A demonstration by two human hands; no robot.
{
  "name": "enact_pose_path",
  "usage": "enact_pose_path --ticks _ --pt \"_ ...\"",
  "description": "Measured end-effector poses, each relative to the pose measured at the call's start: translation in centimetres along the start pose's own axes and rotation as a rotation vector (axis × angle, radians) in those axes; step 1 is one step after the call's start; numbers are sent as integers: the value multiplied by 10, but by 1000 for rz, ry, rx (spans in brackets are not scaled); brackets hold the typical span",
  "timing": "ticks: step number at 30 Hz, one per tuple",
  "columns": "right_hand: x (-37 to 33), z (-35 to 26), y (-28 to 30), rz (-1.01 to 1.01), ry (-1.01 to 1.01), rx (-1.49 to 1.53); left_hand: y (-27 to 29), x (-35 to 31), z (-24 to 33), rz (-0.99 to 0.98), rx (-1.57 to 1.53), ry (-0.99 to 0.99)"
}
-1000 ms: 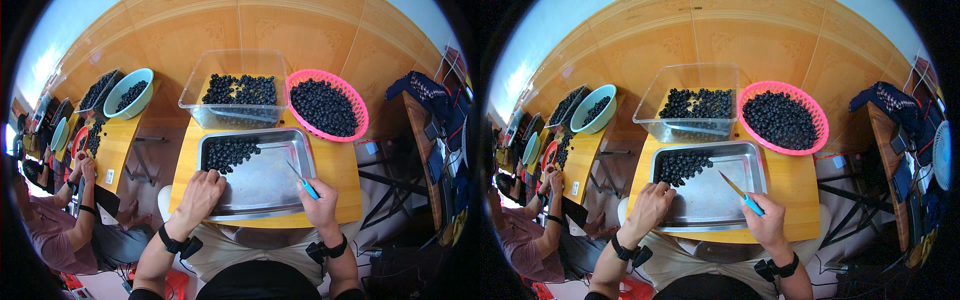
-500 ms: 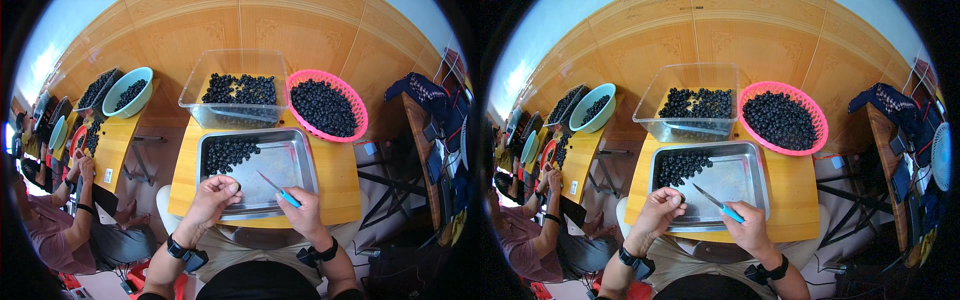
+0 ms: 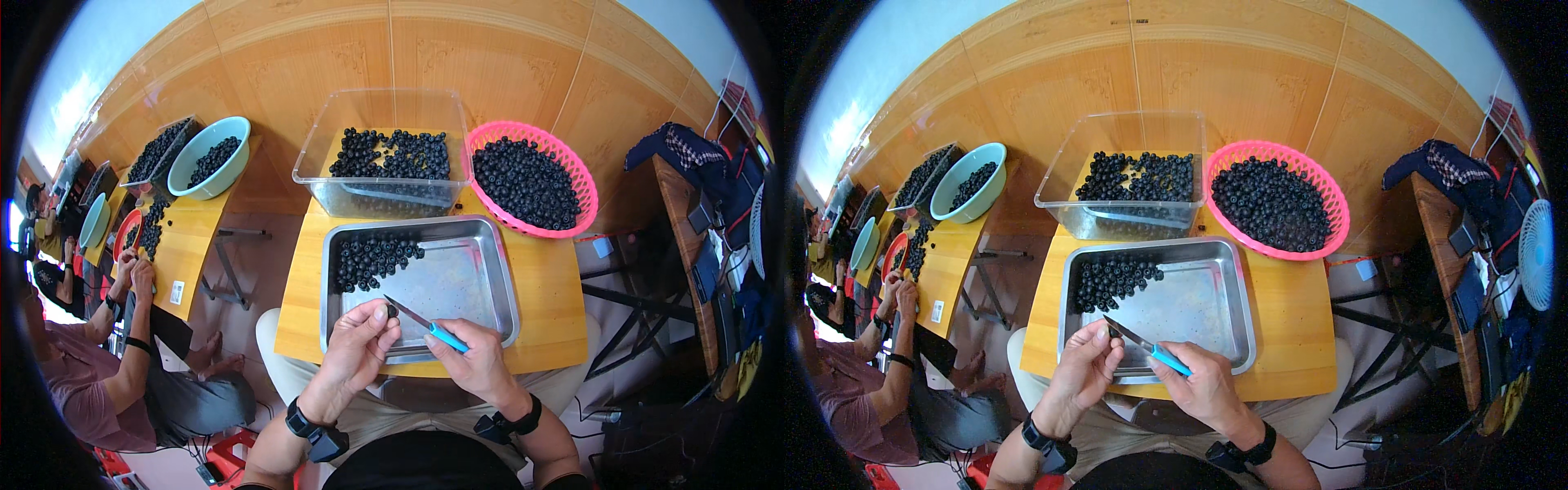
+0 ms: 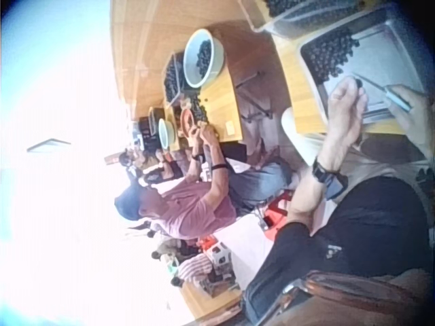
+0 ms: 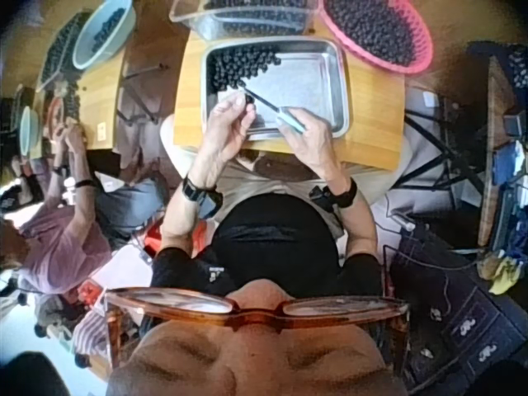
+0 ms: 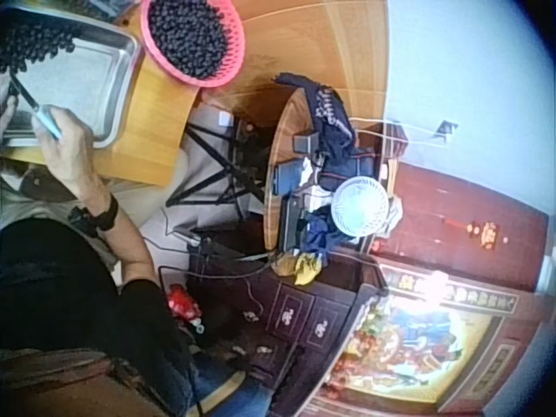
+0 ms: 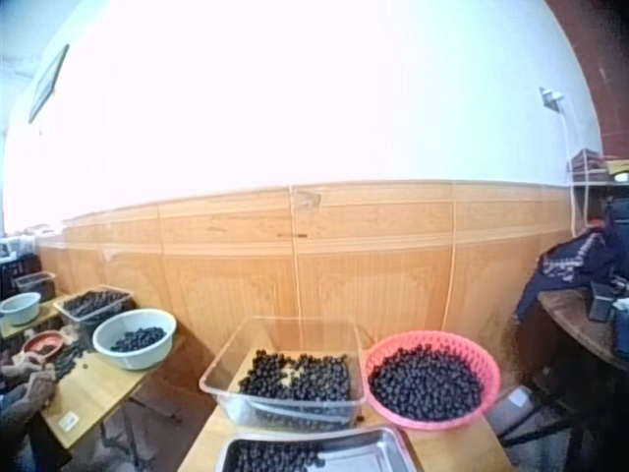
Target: The recorder uses a small knife to pit and process small black fruits (likely grapes or olives) into a metal tray.
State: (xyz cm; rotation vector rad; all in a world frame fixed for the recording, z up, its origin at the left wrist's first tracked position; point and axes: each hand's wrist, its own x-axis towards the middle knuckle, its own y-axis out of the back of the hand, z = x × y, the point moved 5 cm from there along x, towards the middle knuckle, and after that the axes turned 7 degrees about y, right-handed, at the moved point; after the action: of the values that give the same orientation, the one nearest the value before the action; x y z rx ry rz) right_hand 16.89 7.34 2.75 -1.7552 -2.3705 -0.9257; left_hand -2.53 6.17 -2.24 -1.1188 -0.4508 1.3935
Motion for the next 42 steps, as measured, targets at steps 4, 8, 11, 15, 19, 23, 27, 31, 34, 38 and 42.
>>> enact_pose_path --ticks 4,8,11,15,19,23,27,31,34,38,42 --pt "-2 0 -2 10 26 -18 0 -1 -2 15 -3 -16" --pt "-1 -6 0 4 61 -25 -4 -4 -3 11 13 -21" --pt "0 -11 2 -25 95 -64 -5 -4 -2 -22 13 -32" --pt "-3 -11 2 -33 94 -89 -10 -7 -2 -35 10 -33" --pt "-4 -11 2 6 136 -103 -8 -8 -3 -52 0 -22" --pt "-5 -12 2 11 146 -125 -4 -9 -6 -62 -25 -11" --pt "-3 -14 3 43 174 -96 -6 -10 -7 -92 -53 -1" --pt "-4 -15 6 51 188 -72 -8 -15 -6 -133 -50 10" --pt "-1 9 12 142 106 -95 -29 -31 -5 -290 -33 -14" --pt "4 -7 21 132 100 34 -34 -29 -1 -314 -29 -29" --pt "7 -25 14 13 175 51 -23 -24 0 -230 -43 -18"
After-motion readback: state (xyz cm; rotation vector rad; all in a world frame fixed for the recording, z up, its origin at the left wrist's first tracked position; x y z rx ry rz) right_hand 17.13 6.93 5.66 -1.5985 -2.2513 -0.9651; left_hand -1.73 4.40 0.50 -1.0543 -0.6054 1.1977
